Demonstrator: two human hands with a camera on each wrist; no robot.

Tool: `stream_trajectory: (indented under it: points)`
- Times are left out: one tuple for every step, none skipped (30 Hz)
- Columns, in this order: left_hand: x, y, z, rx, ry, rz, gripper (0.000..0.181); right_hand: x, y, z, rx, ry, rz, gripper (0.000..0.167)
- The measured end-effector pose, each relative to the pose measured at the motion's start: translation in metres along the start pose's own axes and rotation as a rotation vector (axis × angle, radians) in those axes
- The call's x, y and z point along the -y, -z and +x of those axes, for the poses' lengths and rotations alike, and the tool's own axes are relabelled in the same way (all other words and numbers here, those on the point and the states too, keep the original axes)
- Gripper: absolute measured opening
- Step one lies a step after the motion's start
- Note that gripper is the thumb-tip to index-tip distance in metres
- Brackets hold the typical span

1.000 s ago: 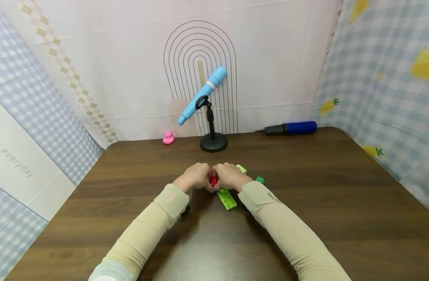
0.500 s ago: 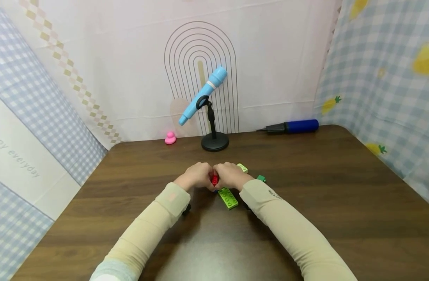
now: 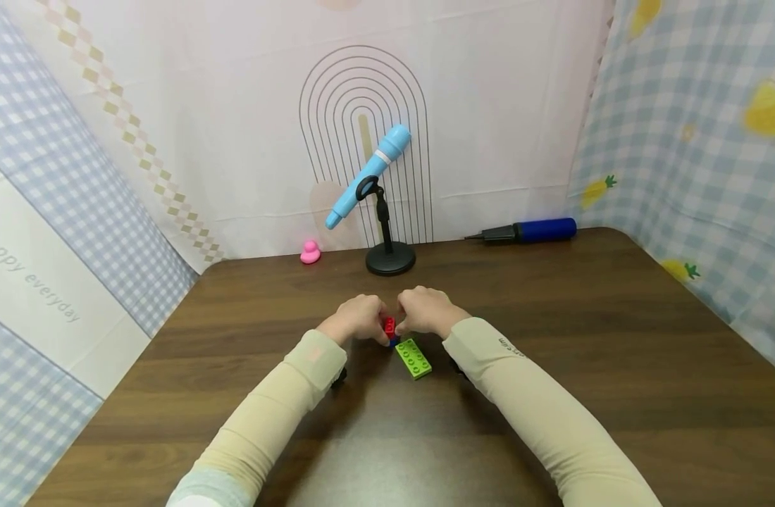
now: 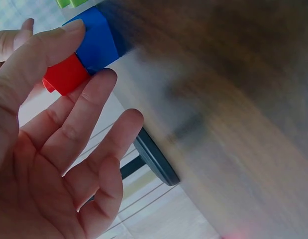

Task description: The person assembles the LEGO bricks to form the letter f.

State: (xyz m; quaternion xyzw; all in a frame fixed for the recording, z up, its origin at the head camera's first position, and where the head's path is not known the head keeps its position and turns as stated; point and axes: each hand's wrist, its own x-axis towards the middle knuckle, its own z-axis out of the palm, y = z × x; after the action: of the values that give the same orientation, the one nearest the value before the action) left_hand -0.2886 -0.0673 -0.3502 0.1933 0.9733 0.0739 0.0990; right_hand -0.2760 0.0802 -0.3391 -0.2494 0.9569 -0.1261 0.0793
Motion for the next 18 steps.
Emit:
stream_trajectory:
  points:
    - [0.0, 0.0, 0.0, 0.002, 0.001, -0.005, 0.021, -0.001, 0.001, -0.002, 0.01, -0.011, -0.007, 0.03]
    - [0.0, 0.0, 0.0, 0.007, 0.002, -0.006, 0.021, -0.001, 0.002, -0.004, 0.021, -0.02, -0.016, 0.028]
    - [0.0, 0.0, 0.0, 0.011, 0.003, -0.007, 0.021, -0.001, 0.002, -0.005, 0.036, -0.031, -0.025, 0.027]
    - [0.0, 0.002, -0.001, 0.007, -0.002, -0.005, 0.02, -0.001, 0.003, -0.007, 0.054, -0.045, -0.032, 0.025]
    - [-0.001, 0.002, -0.001, 0.009, -0.001, -0.004, 0.02, 0.0, 0.003, -0.009, 0.069, -0.054, -0.04, 0.025]
    - [-0.001, 0.003, -0.001, 0.008, 0.0, -0.002, 0.02, 0.001, 0.003, -0.01, 0.085, -0.07, -0.049, 0.025]
    - [-0.001, 0.003, -0.001, 0.006, 0.002, 0.001, 0.02, 0.002, 0.002, -0.012, 0.1, -0.081, -0.062, 0.027]
    - [-0.001, 0.003, -0.001, 0.005, 0.005, 0.006, 0.02, 0.003, 0.001, -0.013, 0.114, -0.094, -0.079, 0.029]
    - [-0.001, 0.003, -0.001, 0.004, 0.008, 0.009, 0.021, 0.004, 0.0, -0.015, 0.126, -0.107, -0.091, 0.032]
    - [-0.002, 0.003, -0.001, 0.001, 0.007, 0.013, 0.021, 0.005, -0.002, -0.017, 0.137, -0.116, -0.101, 0.035]
    - [-0.001, 0.002, -0.001, 0.003, 0.013, 0.014, 0.022, 0.005, -0.003, -0.018, 0.151, -0.125, -0.113, 0.037]
    - [-0.002, 0.002, -0.001, 0.0, 0.013, 0.015, 0.023, 0.006, -0.005, -0.019, 0.167, -0.135, -0.123, 0.039]
    - [-0.002, 0.002, -0.001, -0.002, 0.013, 0.015, 0.023, 0.006, -0.007, -0.02, 0.183, -0.143, -0.132, 0.041]
    - [-0.002, 0.001, -0.002, -0.002, 0.013, 0.015, 0.024, 0.007, -0.009, -0.021, 0.2, -0.148, -0.138, 0.042]
    - [-0.002, 0.001, -0.002, -0.002, 0.011, 0.015, 0.024, 0.007, -0.01, -0.021, 0.217, -0.155, -0.138, 0.042]
    - [-0.001, 0.001, -0.002, -0.002, 0.01, 0.014, 0.024, 0.007, -0.012, -0.022, 0.231, -0.159, -0.141, 0.042]
    - [-0.001, 0.001, -0.003, -0.001, 0.01, 0.012, 0.024, 0.007, -0.013, -0.022, 0.244, -0.163, -0.143, 0.041]
    - [-0.001, 0.001, -0.003, 0.0, 0.009, 0.01, 0.023, 0.008, -0.014, -0.023, 0.251, -0.166, -0.141, 0.041]
